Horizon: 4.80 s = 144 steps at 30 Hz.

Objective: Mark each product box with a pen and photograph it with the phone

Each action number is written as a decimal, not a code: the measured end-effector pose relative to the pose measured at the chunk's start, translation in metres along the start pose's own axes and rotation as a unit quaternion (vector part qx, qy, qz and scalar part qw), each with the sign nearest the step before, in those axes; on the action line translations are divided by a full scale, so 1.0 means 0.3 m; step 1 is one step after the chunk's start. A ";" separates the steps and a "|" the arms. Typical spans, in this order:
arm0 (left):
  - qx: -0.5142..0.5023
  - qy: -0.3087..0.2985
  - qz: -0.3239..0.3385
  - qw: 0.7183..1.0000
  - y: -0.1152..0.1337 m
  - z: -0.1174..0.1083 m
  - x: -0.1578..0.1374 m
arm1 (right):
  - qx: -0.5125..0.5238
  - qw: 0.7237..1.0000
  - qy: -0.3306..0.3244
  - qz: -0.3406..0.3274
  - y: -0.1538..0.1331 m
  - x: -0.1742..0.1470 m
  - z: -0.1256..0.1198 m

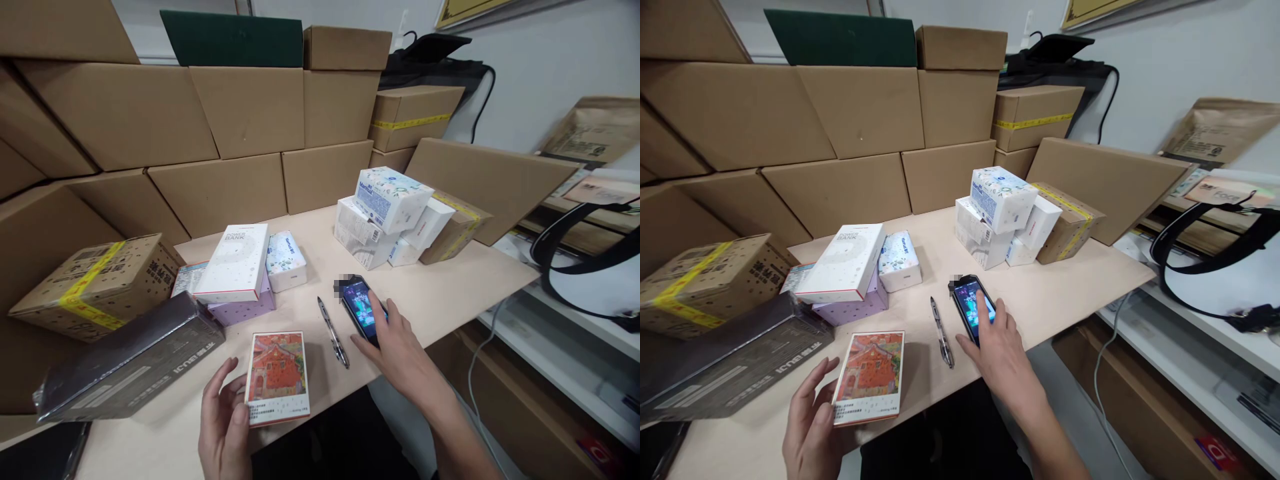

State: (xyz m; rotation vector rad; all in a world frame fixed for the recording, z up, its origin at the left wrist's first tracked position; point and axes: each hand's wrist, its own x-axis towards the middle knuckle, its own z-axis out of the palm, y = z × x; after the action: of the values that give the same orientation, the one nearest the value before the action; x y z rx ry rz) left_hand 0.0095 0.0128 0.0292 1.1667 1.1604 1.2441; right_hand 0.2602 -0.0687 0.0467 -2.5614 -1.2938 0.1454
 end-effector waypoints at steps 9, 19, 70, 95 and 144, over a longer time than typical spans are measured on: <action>0.005 0.014 -0.009 1.000 0.015 0.008 0.001 | 0.051 0.987 0.150 -0.032 0.033 -0.061 0.093; 0.040 0.010 0.042 0.998 0.007 -0.008 0.008 | 0.192 0.938 0.231 -0.172 -0.048 -0.169 0.080; 0.337 -0.010 0.406 0.850 0.002 0.032 -0.035 | 0.030 0.975 0.115 -0.185 -0.194 -0.104 0.163; 0.268 -0.040 0.333 0.903 -0.063 -0.039 -0.068 | 0.431 0.890 0.087 -0.122 -0.156 -0.087 0.147; 0.150 -0.026 0.193 0.969 -0.181 -0.032 -0.071 | 0.506 0.844 -0.011 -0.176 -0.249 -0.073 0.142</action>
State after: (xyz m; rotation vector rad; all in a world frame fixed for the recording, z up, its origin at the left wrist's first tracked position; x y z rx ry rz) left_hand 0.0034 -0.0082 -0.0258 1.7046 1.1424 1.3426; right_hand 0.1804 -0.0357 0.0261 -1.4099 -1.1963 0.5991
